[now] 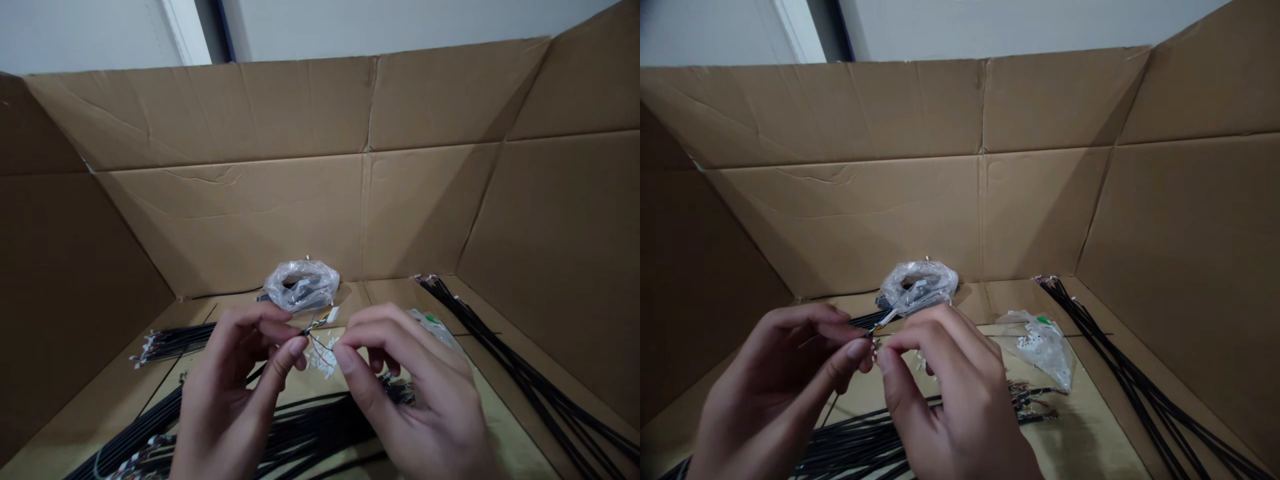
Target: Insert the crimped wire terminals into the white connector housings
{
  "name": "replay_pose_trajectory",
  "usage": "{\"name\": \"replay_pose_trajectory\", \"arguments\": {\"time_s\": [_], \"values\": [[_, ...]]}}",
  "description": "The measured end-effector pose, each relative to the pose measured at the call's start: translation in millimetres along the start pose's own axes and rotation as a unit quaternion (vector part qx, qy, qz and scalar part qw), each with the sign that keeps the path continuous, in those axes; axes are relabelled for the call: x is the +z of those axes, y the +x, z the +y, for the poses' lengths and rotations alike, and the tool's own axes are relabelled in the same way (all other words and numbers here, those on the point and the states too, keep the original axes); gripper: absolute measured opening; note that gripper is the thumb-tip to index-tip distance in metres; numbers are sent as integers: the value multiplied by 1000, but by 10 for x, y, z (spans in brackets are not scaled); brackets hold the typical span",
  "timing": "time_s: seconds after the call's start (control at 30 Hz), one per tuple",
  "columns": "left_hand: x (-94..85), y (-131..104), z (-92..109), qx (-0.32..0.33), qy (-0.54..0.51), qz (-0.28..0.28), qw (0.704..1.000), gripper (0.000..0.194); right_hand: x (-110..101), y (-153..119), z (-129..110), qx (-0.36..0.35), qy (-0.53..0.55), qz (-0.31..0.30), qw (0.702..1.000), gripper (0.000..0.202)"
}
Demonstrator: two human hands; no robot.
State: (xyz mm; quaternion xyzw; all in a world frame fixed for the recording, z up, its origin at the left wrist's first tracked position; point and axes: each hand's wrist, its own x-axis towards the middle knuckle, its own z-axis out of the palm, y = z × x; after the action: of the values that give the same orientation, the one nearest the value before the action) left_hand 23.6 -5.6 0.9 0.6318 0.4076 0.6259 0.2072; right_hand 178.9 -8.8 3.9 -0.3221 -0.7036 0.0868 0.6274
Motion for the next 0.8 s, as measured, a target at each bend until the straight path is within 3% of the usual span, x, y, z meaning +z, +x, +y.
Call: {"name": "replay_pose_trajectory", "arguments": {"time_s": [0.17, 0.53, 0.6, 0.7, 0.8], "values": [[-7, -3, -2, -12, -12, -2, 1000, 20, 1, -4, 8, 0, 8, -2, 1000, 12], [-59, -39, -63, -20, -24, -7, 999, 21, -16, -23, 106, 143, 66, -47, 986, 13], [-60, -44, -62, -22, -22, -16, 999, 23, -6, -22, 152, 158, 89, -63, 981, 23], [-68, -46, -40, -26, -23, -20, 999, 23, -8, -7, 199, 149, 120, -86, 978, 39], [-77, -40, -16, -34, -24, -17, 999, 22, -32, 24, 218, 97, 109, -98, 984, 27]]}}
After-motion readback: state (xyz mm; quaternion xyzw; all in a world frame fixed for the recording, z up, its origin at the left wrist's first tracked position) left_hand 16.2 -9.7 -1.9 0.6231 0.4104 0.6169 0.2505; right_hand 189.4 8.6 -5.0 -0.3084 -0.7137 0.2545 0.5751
